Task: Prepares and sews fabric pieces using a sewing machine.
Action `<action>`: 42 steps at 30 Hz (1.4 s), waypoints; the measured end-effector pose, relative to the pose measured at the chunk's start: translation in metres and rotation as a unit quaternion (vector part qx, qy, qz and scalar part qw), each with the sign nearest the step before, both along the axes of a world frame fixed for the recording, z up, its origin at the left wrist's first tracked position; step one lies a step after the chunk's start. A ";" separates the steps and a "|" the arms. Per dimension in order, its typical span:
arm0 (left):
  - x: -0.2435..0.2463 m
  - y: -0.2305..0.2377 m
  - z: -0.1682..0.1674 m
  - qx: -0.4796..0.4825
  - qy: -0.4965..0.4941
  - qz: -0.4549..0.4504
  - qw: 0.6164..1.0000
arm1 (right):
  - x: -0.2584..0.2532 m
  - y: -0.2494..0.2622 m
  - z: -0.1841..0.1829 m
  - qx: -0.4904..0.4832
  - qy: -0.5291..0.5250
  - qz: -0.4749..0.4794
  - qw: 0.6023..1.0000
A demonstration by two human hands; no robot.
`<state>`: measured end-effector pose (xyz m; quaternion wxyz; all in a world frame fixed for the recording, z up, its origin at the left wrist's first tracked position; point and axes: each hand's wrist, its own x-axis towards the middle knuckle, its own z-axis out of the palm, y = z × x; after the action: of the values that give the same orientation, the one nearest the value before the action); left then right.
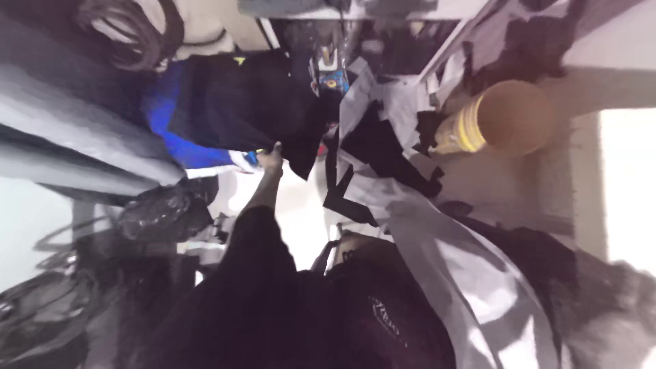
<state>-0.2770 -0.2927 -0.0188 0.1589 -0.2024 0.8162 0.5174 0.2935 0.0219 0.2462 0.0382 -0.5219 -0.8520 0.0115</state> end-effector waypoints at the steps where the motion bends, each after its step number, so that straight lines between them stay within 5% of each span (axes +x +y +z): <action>1: 0.004 0.020 0.028 0.002 0.041 -0.050 0.998 | -0.010 -0.011 0.005 0.002 0.025 0.030 0.999; 4: 0.024 0.089 0.127 0.069 0.196 -0.197 0.958 | -0.065 -0.043 0.027 0.031 0.097 0.141 0.985; 6: 0.063 0.138 0.201 0.264 0.222 -0.267 0.900 | -0.112 -0.057 0.044 0.054 0.164 0.217 0.961; 8: 0.119 0.174 0.266 0.441 0.154 -0.328 0.821 | -0.154 -0.069 0.057 0.079 0.230 0.258 0.935; 12: 0.217 0.202 0.347 0.603 -0.015 -0.422 0.676 | -0.185 -0.058 0.066 0.259 0.196 0.239 0.915; 16: 0.264 0.229 0.382 0.639 -0.046 -0.483 0.597 | -0.121 -0.038 0.093 0.365 0.357 0.174 0.842; 19: 0.284 0.248 0.396 0.633 -0.006 -0.524 0.570 | -0.073 -0.041 0.145 0.316 0.429 0.174 0.829; 22: 0.303 0.266 0.397 0.598 0.297 -0.577 0.471 | -0.044 -0.049 0.182 0.194 0.543 0.137 0.805; 24: 0.305 0.281 0.401 0.559 0.533 -0.511 0.378 | -0.026 -0.059 0.201 0.039 0.626 0.104 0.772; 25: 0.310 0.289 0.413 0.572 0.575 -0.455 0.367 | -0.017 -0.062 0.206 -0.031 0.656 0.093 0.749; 27: 0.335 0.304 0.437 0.614 0.552 -0.401 0.397 | 0.001 -0.067 0.209 -0.137 0.680 0.075 0.716; 31: 0.386 0.302 0.429 0.576 0.419 -0.670 0.208 | 0.032 -0.071 0.187 -0.177 0.685 -0.002 0.707; 32: 0.398 0.299 0.429 0.555 0.353 -0.723 0.211 | 0.040 -0.072 0.175 -0.136 0.683 -0.030 0.717; 34: 0.422 0.300 0.427 0.485 0.235 -0.790 0.293 | 0.062 -0.078 0.145 -0.010 0.667 -0.048 0.743; 35: 0.431 0.319 0.409 0.503 0.198 -0.793 0.279 | 0.074 -0.084 0.130 0.030 0.666 -0.029 0.745; 37: 0.452 0.368 0.364 0.606 0.190 -0.751 0.182 | 0.087 -0.101 0.110 0.068 0.644 -0.030 0.761; 40: 0.479 0.331 0.428 0.241 0.246 -0.892 0.293 | 0.074 -0.118 0.088 0.191 0.489 -0.132 0.840; 42: 0.507 0.327 0.432 0.178 0.259 -0.909 0.275 | 0.072 -0.116 0.072 0.270 0.462 -0.188 0.824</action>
<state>0.2297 0.0342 0.4129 0.3380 0.8483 0.3575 0.1957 0.3659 -0.0939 0.3185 0.5681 -0.5746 -0.5891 0.0131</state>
